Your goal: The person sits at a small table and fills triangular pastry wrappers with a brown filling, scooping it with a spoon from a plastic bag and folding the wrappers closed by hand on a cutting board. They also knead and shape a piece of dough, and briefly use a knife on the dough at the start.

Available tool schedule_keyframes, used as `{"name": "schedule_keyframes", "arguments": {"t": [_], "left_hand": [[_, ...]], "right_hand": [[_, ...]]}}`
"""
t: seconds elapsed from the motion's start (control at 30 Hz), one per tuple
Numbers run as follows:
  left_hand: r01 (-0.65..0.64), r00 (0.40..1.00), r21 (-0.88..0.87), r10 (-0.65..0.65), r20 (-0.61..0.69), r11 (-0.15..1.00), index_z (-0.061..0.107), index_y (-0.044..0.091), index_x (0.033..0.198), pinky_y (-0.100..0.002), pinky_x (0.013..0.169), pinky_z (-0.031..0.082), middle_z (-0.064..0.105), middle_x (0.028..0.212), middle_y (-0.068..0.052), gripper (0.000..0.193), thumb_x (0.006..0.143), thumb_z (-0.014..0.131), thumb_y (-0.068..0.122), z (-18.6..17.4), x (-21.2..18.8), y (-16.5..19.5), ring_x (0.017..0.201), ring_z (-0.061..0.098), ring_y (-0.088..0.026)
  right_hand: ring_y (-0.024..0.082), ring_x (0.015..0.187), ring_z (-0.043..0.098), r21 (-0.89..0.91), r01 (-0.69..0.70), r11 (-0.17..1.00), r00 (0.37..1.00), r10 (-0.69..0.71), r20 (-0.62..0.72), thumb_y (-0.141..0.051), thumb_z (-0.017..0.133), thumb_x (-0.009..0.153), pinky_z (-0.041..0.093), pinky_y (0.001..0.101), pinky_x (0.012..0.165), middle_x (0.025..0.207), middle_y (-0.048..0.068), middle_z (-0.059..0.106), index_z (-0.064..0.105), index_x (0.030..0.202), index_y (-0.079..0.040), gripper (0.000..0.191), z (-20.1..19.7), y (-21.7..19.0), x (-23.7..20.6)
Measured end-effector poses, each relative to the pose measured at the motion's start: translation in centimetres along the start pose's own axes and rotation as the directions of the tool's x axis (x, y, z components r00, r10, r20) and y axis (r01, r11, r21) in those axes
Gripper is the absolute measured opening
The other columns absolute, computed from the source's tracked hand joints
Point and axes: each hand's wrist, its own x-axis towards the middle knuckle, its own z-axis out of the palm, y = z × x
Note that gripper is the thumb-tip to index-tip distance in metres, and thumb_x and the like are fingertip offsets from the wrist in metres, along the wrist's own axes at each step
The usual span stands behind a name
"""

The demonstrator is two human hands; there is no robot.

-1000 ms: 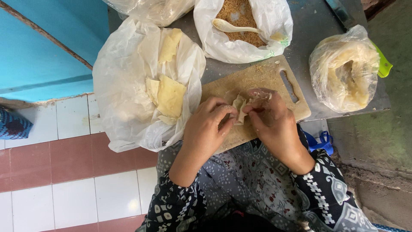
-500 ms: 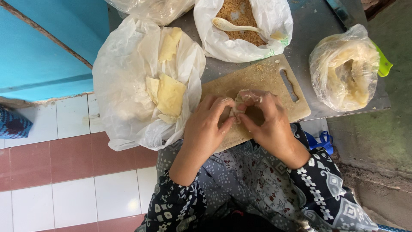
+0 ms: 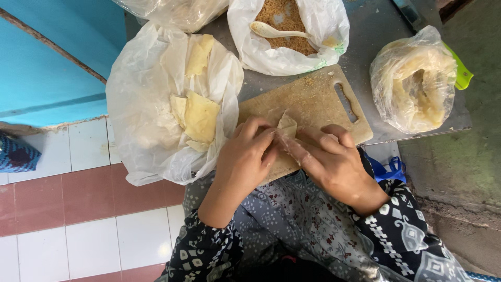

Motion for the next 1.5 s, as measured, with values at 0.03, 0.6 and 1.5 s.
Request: {"name": "schedule_keyframes", "arguments": {"t": [0.03, 0.6, 1.5], "left_hand": [[-0.003, 1.000, 0.008, 0.003, 0.015, 1.000, 0.069, 0.005, 0.106, -0.041, 0.077, 0.055, 0.062, 0.115, -0.007, 0.022, 0.085, 0.074, 0.010, -0.1, 0.0, 0.1, 0.100, 0.067, -0.029], [-0.416, 0.908, 0.292, 0.379, 0.177, 0.861, 0.070, 0.004, 0.111, -0.034, 0.079, 0.054, 0.062, 0.116, -0.005, 0.025, 0.087, 0.071, 0.012, -1.6, 1.6, -0.5, 0.093, 0.063, -0.020], [-0.199, 0.949, -0.284, 0.257, 0.181, 0.938, 0.064, 0.009, 0.115, -0.037, 0.080, 0.056, 0.070, 0.106, -0.005, 0.022, 0.095, 0.072, 0.012, -0.3, 3.8, -3.0, 0.095, 0.072, -0.023]], "right_hand": [[0.023, 0.110, 0.067, -0.027, 0.034, 0.999, 0.999, -0.034, -0.002, -0.009, 0.083, 0.076, 0.044, 0.0409, 0.094, 0.114, 0.007, 0.074, 0.066, 0.130, -0.005, 0.056, 0.0, 0.0, -0.1], [0.029, 0.101, 0.069, 0.500, -0.484, 0.718, 0.810, 0.584, -0.055, -0.003, 0.080, 0.086, 0.052, 0.0393, 0.088, 0.106, 0.010, 0.071, 0.061, 0.119, -0.003, 0.038, 3.5, -0.7, -0.4], [0.013, 0.082, 0.066, 0.644, -0.659, 0.388, 0.623, 0.762, 0.178, -0.001, 0.081, 0.085, 0.055, 0.0269, 0.071, 0.091, 0.008, 0.065, 0.056, 0.116, 0.000, 0.040, 3.8, -0.4, 0.7]]}}
